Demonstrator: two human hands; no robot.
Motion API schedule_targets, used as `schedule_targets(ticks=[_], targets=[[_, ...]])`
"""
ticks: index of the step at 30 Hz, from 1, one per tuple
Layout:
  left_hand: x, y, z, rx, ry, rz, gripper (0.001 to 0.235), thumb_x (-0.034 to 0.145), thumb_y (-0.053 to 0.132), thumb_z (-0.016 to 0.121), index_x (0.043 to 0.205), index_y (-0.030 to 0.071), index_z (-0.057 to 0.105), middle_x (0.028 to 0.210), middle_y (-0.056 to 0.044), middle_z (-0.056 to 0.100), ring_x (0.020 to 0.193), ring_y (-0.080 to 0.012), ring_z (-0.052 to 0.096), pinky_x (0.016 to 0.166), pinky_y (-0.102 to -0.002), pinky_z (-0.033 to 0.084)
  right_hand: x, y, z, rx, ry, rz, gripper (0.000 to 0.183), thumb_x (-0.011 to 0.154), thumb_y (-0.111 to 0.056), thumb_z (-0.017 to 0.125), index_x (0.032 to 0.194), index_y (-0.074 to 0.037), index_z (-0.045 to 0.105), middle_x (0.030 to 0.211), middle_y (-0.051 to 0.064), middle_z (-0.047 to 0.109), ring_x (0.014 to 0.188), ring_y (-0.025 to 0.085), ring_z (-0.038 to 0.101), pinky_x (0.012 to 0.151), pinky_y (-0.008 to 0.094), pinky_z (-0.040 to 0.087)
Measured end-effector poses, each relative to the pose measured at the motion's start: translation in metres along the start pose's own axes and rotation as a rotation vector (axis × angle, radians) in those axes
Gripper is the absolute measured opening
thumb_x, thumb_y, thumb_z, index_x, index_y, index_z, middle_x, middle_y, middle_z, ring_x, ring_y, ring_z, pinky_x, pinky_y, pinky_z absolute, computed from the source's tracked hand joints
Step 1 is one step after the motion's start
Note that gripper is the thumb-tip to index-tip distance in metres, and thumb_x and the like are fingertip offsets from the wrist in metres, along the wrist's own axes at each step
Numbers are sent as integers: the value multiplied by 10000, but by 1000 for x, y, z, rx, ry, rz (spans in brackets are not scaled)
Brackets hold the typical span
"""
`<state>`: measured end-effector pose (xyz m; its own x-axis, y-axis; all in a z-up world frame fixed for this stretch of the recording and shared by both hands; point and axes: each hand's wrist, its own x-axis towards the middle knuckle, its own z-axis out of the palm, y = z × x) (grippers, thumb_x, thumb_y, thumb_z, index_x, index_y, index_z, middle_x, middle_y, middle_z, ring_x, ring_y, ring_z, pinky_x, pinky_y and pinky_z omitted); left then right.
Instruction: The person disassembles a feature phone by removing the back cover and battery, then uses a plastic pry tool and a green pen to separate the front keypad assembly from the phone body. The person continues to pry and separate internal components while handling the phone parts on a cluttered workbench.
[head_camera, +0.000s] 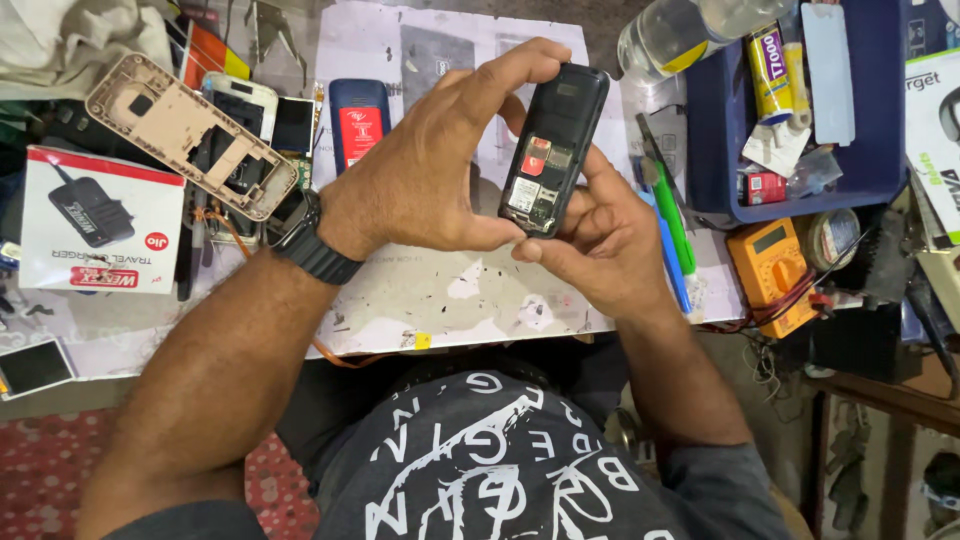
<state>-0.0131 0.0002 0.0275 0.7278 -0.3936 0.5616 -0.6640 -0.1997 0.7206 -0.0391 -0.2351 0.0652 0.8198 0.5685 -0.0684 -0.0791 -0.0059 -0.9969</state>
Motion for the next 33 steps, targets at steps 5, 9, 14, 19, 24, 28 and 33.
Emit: schedule_targets(ticks=[5, 9, 14, 19, 24, 28, 33], targets=[[0, 0, 1, 28, -24, 1, 1184, 668, 277, 1000, 1571, 129, 249, 1588, -47, 423, 1105, -207, 661, 1119, -416, 466, -3, 3, -3, -17, -5, -12, 907, 918, 97, 742, 1642, 60, 197, 1216, 153, 718, 1122, 161, 712, 1020, 318, 586], [2, 2, 1, 28, -36, -18, 1190, 660, 274, 1001, 1578, 133, 257, 1583, -39, 438, 1110, -202, 665, 1126, -413, 469, -4, 6, -5, -65, -15, -58, 878, 930, 97, 749, 1635, 67, 228, 1203, 159, 736, 1119, 167, 721, 1035, 328, 596], [4, 4, -2, 26, -18, 17, 1162, 691, 284, 1004, 1571, 125, 262, 1607, -78, 410, 1127, -211, 661, 1108, -408, 441, -4, 3, -6, -169, 0, -92, 827, 942, 60, 752, 1617, 24, 277, 1179, 127, 742, 1072, 153, 728, 973, 307, 587], [5, 4, -12, 226, 50, 64, 1126, 657, 283, 998, 1534, 91, 319, 1560, -150, 437, 1327, -310, 559, 1105, -505, 351, -30, -6, -7, -1215, 69, 59, 425, 834, -136, 835, 1217, -81, 660, 949, 131, 711, 743, 269, 711, 660, 370, 564], [3, 2, -11, 338, 60, 109, 1075, 676, 280, 983, 1492, 64, 318, 1529, -208, 398, 1402, -352, 466, 1128, -518, 333, -54, 12, -21, -1309, 198, -20, 247, 823, -91, 776, 1054, -75, 691, 897, 146, 691, 786, 343, 691, 708, 429, 554], [3, 1, -6, 378, 20, 104, 1065, 676, 276, 962, 1506, 74, 326, 1552, -191, 393, 1296, -337, 532, 1107, -510, 323, -59, 22, -47, -1216, 419, 148, 226, 846, -84, 756, 1053, -26, 686, 854, 124, 699, 717, 290, 696, 666, 408, 553], [4, 6, -5, 422, -5, 76, 1084, 660, 323, 986, 1501, 86, 344, 1539, -175, 396, 1239, -344, 577, 1123, -532, 330, -52, 18, -52, -1358, 426, -53, 163, 871, -64, 807, 984, -26, 695, 890, 144, 691, 771, 296, 672, 709, 401, 530]])
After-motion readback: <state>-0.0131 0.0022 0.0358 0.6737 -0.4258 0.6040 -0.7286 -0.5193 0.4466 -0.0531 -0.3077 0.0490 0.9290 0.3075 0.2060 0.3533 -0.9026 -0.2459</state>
